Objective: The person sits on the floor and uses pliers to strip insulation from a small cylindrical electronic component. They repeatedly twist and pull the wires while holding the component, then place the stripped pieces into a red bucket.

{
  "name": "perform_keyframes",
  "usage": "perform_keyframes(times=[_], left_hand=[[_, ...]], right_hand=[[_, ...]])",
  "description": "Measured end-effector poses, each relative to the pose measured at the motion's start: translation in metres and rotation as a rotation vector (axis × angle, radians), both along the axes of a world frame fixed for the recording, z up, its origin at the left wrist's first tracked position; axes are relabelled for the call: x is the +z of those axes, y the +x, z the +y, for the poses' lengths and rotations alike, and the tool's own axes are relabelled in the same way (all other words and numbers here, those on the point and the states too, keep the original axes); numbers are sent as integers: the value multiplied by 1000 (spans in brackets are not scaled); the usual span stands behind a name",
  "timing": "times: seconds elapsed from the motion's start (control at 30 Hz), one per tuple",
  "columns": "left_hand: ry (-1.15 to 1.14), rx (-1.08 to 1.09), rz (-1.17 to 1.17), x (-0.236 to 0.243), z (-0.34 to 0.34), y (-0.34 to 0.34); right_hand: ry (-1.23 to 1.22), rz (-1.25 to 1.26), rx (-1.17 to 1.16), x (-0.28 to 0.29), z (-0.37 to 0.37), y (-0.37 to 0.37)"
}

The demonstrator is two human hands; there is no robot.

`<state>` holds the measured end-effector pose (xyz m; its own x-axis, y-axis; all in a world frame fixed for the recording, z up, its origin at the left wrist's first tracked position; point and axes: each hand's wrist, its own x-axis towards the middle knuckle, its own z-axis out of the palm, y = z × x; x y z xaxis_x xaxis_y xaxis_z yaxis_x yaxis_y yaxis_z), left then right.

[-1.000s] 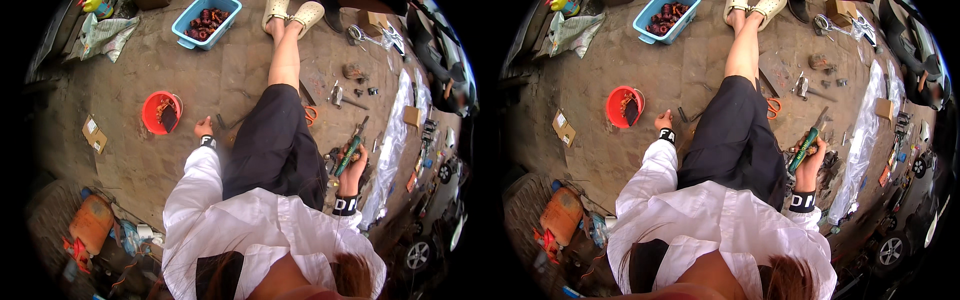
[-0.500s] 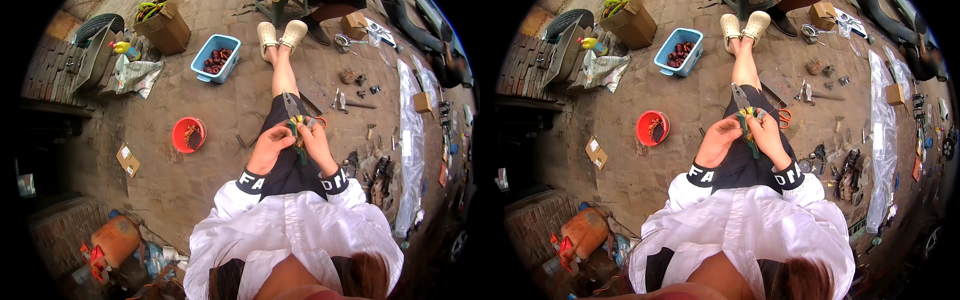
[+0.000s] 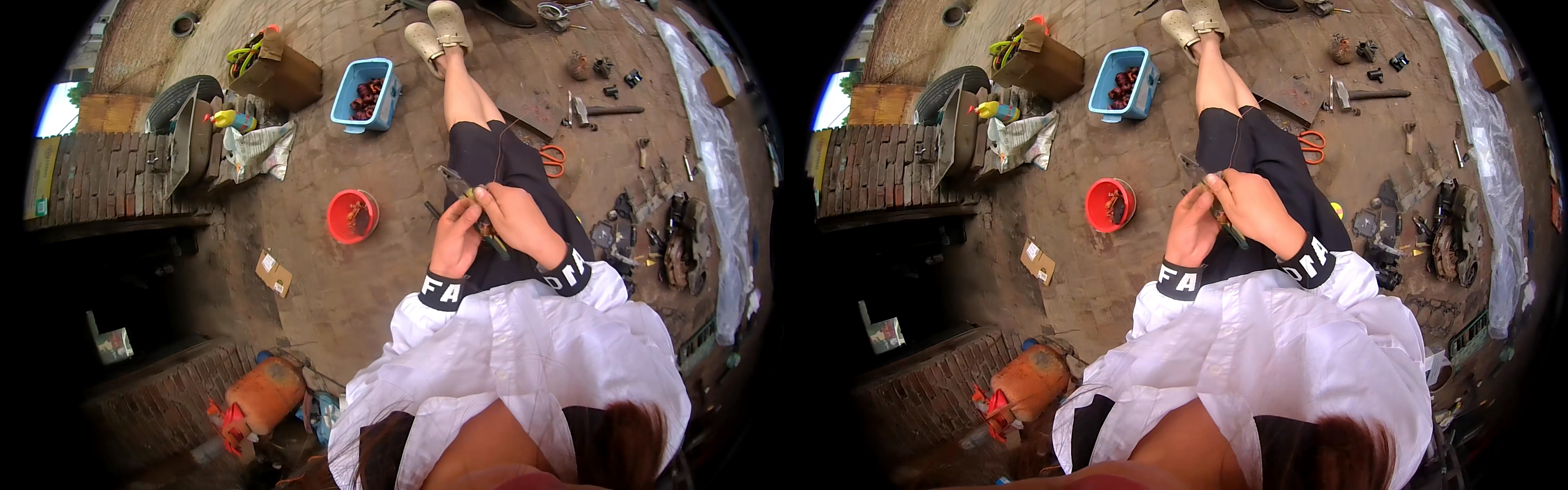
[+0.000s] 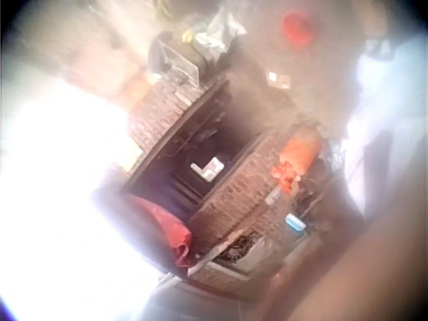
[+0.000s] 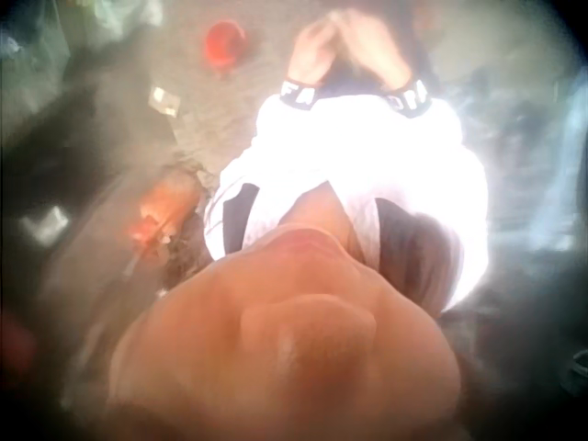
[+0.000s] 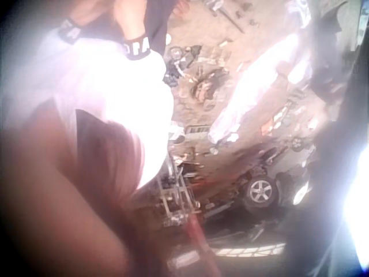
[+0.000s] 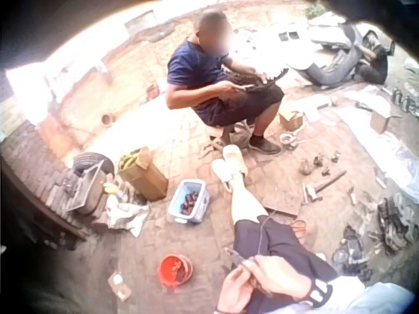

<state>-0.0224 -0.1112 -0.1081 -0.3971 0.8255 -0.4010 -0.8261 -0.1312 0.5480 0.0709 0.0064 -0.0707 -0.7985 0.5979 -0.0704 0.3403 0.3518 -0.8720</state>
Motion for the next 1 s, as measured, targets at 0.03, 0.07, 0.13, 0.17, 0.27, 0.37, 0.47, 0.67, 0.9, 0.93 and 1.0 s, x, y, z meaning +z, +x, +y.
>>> perform_keyframes(times=[0.03,0.07,0.13,0.17,0.27,0.37,0.47,0.67,0.9,0.93,1.0], left_hand=[[-34,1,-12,-2,1,-1],[-34,-16,-19,-6,1,-2],[-34,-47,-34,-14,1,-5],[-46,-50,-26,-12,3,-3],[-66,-76,-8,-4,9,0],[-50,-141,-26,1,14,-3],[-46,-187,-64,-3,17,-5],[-37,-231,-137,-15,26,-7],[-32,-243,-176,-8,42,-13],[-38,-237,-176,-8,42,-14],[-31,-221,-198,-5,43,-14]], right_hand=[[21,2,4,0,2,2],[8,8,-3,2,4,3],[-19,20,-16,6,6,4],[6,8,-19,6,7,6],[105,-25,-35,6,11,9],[224,-54,-57,6,14,10],[270,-71,-74,0,20,10],[370,-3,-187,-1,28,16],[309,169,-252,-7,40,23],[280,188,-230,-6,42,24],[256,194,-224,-6,42,26]])
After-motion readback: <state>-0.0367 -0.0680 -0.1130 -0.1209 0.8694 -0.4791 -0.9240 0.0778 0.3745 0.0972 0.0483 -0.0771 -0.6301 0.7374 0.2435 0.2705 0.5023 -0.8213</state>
